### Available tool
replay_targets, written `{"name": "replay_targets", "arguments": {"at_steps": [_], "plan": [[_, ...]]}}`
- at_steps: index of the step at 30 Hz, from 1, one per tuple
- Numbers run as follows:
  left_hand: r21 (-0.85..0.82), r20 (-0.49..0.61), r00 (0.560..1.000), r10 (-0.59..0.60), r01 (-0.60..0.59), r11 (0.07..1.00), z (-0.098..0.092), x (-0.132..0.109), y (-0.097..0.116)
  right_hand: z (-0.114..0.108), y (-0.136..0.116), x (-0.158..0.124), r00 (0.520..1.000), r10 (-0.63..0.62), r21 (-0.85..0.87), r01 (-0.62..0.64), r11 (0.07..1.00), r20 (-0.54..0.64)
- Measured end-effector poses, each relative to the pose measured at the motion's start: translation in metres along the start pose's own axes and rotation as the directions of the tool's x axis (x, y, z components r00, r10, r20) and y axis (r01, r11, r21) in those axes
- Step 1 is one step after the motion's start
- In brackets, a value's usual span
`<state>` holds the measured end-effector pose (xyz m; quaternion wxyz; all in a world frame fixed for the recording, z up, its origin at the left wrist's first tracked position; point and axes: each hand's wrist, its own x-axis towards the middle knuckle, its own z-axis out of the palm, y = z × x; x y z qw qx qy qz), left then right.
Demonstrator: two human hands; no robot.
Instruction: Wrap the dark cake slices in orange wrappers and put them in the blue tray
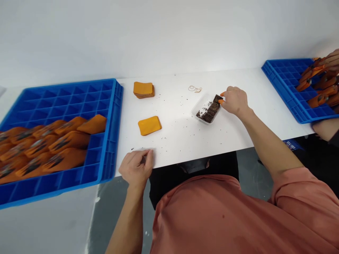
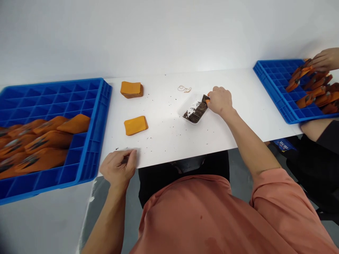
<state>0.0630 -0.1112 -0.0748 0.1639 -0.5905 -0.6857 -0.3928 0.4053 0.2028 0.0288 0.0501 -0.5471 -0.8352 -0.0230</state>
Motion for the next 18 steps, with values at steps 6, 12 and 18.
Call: {"name": "replay_targets", "arguments": {"at_steps": [6, 12, 18], "plan": [[-0.007, -0.009, 0.999, 0.034, -0.034, 0.999, 0.0, 0.0, 0.0, -0.006, -0.002, -0.01, 0.998, -0.067, 0.11, 0.067, 0.992, 0.004], [-0.004, -0.007, 1.0, 0.031, -0.031, 1.0, 0.0, -0.002, -0.001, -0.017, -0.001, -0.011, 0.994, -0.096, 0.403, 0.067, 0.913, 0.053], [-0.001, 0.001, 1.0, 0.014, -0.014, 1.0, -0.001, 0.0, 0.0, -0.017, -0.001, 0.016, 0.988, -0.093, 0.231, 0.063, 0.971, 0.123]]}}
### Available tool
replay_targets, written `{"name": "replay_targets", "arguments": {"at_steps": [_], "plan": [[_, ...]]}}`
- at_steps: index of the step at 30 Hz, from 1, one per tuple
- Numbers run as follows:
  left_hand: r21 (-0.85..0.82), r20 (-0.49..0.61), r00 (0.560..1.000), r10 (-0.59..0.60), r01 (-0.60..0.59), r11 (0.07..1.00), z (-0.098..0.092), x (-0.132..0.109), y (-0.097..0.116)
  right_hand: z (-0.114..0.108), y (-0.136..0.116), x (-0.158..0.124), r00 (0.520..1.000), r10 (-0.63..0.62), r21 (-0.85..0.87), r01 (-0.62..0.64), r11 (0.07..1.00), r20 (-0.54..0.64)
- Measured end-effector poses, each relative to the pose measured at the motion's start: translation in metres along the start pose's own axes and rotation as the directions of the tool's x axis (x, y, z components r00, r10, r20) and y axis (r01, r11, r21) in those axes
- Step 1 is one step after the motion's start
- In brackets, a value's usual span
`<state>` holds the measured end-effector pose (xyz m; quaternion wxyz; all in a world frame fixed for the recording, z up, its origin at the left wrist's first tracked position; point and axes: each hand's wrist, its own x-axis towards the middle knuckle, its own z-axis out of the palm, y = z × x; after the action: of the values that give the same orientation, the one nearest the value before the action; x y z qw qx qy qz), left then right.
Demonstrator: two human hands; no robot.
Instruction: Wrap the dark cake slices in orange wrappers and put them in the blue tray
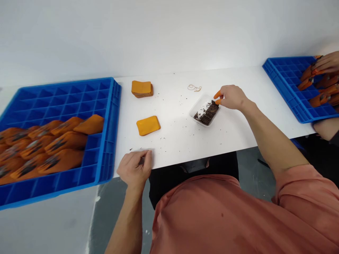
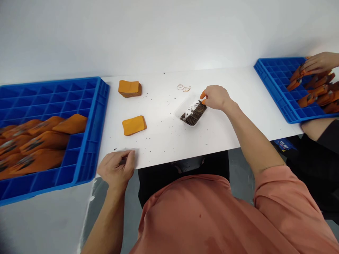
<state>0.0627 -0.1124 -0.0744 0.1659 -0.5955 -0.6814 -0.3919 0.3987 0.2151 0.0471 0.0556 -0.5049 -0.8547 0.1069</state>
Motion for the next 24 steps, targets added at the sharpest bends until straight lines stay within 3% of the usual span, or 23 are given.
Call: {"name": "replay_targets", "arguments": {"at_steps": [8, 13, 17, 20, 24], "plan": [[-0.007, 0.01, 0.999, -0.033, 0.033, 0.999, 0.0, -0.001, 0.0, 0.001, -0.017, 0.005, 0.994, 0.106, -0.163, -0.102, 0.981, 0.013], [-0.016, -0.006, 1.0, -0.016, 0.016, 1.0, 0.001, -0.001, 0.0, 0.008, -0.016, 0.004, 0.997, 0.072, -0.201, -0.066, 0.977, 0.025], [-0.024, 0.01, 0.999, -0.038, 0.038, 0.999, 0.0, -0.001, 0.002, 0.01, -0.009, 0.006, 0.999, 0.034, -0.222, -0.041, 0.974, -0.032], [-0.094, 0.074, 0.994, -0.08, 0.087, 0.992, -0.008, 0.005, 0.005, -0.001, -0.005, -0.003, 0.995, 0.044, -0.122, -0.054, 0.991, -0.087], [-0.103, 0.137, 0.984, -0.115, 0.129, 0.986, -0.019, 0.032, 0.005, -0.023, -0.008, -0.038, 0.972, 0.116, 0.219, -0.07, 0.973, -0.206]]}}
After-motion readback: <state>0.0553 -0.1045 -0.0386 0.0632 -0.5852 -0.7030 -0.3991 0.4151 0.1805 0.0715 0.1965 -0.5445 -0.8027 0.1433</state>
